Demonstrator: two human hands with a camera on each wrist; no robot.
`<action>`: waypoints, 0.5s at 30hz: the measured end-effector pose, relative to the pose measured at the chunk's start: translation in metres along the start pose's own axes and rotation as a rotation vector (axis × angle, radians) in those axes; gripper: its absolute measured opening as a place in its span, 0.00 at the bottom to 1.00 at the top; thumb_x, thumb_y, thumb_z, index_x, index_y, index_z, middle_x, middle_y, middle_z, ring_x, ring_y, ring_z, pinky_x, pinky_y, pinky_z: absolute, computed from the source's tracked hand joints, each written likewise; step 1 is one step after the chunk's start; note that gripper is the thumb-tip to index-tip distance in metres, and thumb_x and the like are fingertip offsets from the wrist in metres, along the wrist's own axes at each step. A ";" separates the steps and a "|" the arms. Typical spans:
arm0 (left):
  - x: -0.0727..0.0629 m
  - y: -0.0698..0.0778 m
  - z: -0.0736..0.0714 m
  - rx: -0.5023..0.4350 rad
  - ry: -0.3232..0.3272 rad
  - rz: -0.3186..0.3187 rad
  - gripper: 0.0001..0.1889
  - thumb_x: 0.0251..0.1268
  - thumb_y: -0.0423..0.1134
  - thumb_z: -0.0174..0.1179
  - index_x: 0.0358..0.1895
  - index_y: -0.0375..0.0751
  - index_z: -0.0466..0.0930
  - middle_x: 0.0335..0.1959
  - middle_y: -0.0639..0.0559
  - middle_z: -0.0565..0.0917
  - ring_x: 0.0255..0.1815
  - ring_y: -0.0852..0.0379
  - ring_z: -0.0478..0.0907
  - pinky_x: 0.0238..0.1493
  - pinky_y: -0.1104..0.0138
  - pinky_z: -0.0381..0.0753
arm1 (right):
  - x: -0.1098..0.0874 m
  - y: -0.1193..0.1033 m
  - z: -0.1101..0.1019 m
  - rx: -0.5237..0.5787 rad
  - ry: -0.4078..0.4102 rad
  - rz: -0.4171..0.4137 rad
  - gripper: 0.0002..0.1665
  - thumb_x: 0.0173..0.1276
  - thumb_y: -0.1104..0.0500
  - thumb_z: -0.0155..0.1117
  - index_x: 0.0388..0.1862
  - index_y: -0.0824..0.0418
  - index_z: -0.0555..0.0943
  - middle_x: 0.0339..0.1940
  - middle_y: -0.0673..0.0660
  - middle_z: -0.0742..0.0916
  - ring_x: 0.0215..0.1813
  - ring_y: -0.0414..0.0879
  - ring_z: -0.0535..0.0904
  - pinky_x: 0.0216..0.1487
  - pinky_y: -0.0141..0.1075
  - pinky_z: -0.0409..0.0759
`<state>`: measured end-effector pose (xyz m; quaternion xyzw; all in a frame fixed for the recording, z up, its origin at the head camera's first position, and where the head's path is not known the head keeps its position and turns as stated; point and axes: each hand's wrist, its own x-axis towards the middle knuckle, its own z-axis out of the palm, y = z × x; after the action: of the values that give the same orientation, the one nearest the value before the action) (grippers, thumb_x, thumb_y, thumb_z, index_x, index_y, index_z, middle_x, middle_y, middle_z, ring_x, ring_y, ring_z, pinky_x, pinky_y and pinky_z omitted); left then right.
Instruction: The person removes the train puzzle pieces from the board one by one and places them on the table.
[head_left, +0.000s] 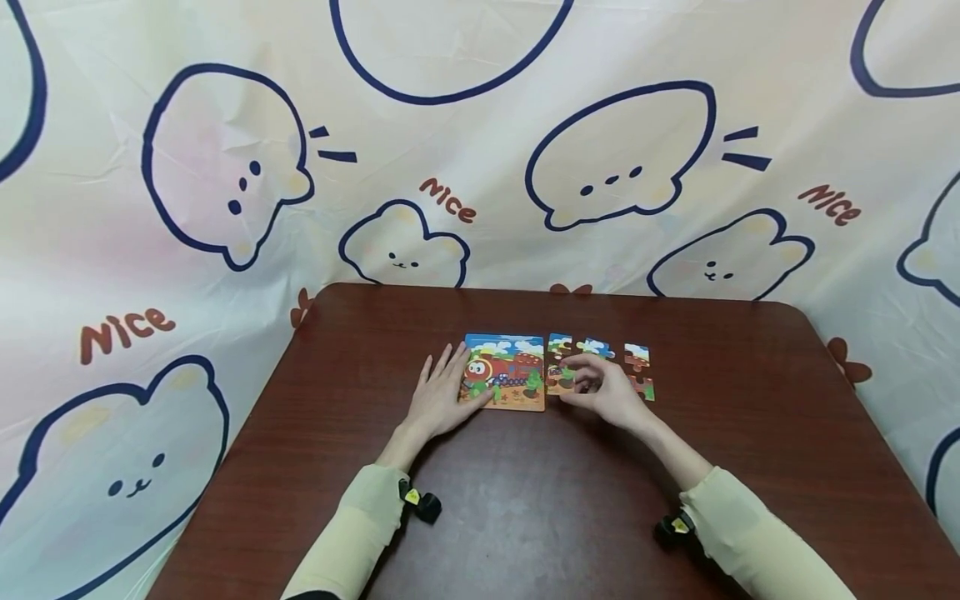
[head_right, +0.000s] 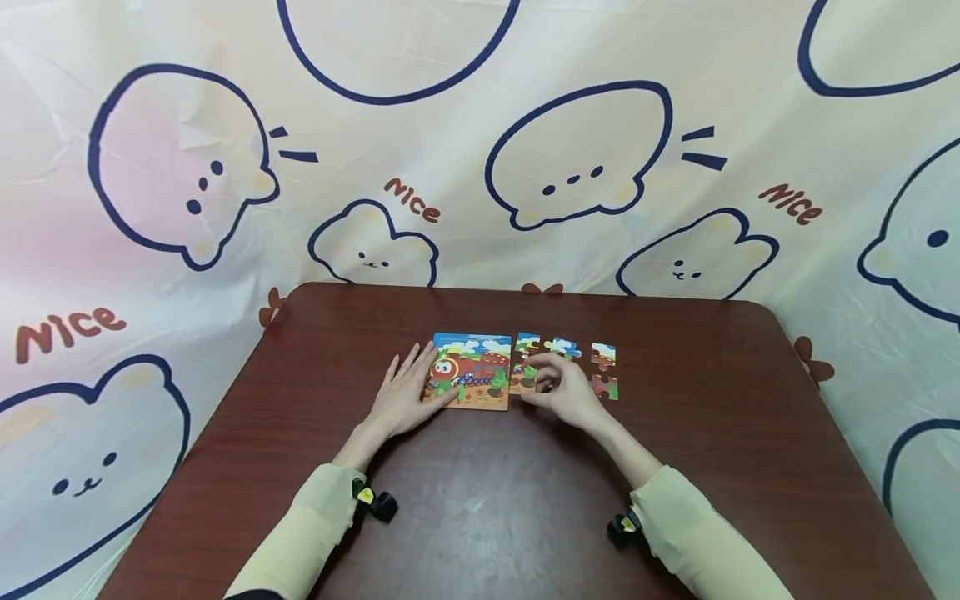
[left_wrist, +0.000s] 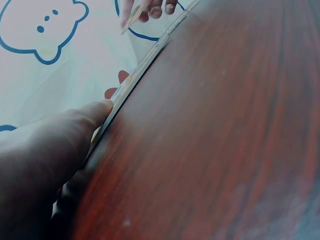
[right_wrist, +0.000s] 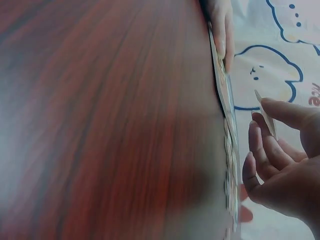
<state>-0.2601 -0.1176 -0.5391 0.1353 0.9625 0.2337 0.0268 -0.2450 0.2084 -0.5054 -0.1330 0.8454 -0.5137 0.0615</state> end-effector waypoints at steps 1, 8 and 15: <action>0.000 0.000 0.000 -0.001 0.000 0.000 0.52 0.75 0.71 0.60 0.92 0.47 0.52 0.94 0.50 0.52 0.96 0.47 0.43 0.94 0.42 0.38 | -0.003 0.002 -0.003 -0.005 0.005 -0.003 0.31 0.70 0.65 0.79 0.71 0.66 0.81 0.41 0.61 0.92 0.38 0.40 0.84 0.41 0.31 0.82; -0.001 0.000 0.000 -0.004 0.001 0.005 0.52 0.76 0.71 0.60 0.92 0.47 0.52 0.94 0.50 0.52 0.96 0.46 0.43 0.94 0.41 0.38 | -0.022 0.010 -0.023 -0.044 0.041 0.004 0.31 0.69 0.66 0.80 0.70 0.67 0.82 0.40 0.61 0.93 0.38 0.37 0.82 0.39 0.30 0.82; -0.001 0.000 -0.001 -0.005 0.003 0.009 0.52 0.76 0.71 0.60 0.91 0.46 0.53 0.94 0.50 0.52 0.96 0.46 0.43 0.94 0.41 0.38 | -0.040 0.019 -0.042 -0.108 0.053 0.026 0.31 0.70 0.64 0.80 0.69 0.68 0.82 0.43 0.63 0.89 0.38 0.37 0.82 0.38 0.31 0.82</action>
<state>-0.2588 -0.1181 -0.5384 0.1392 0.9613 0.2364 0.0245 -0.2196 0.2636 -0.5038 -0.1115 0.8748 -0.4699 0.0387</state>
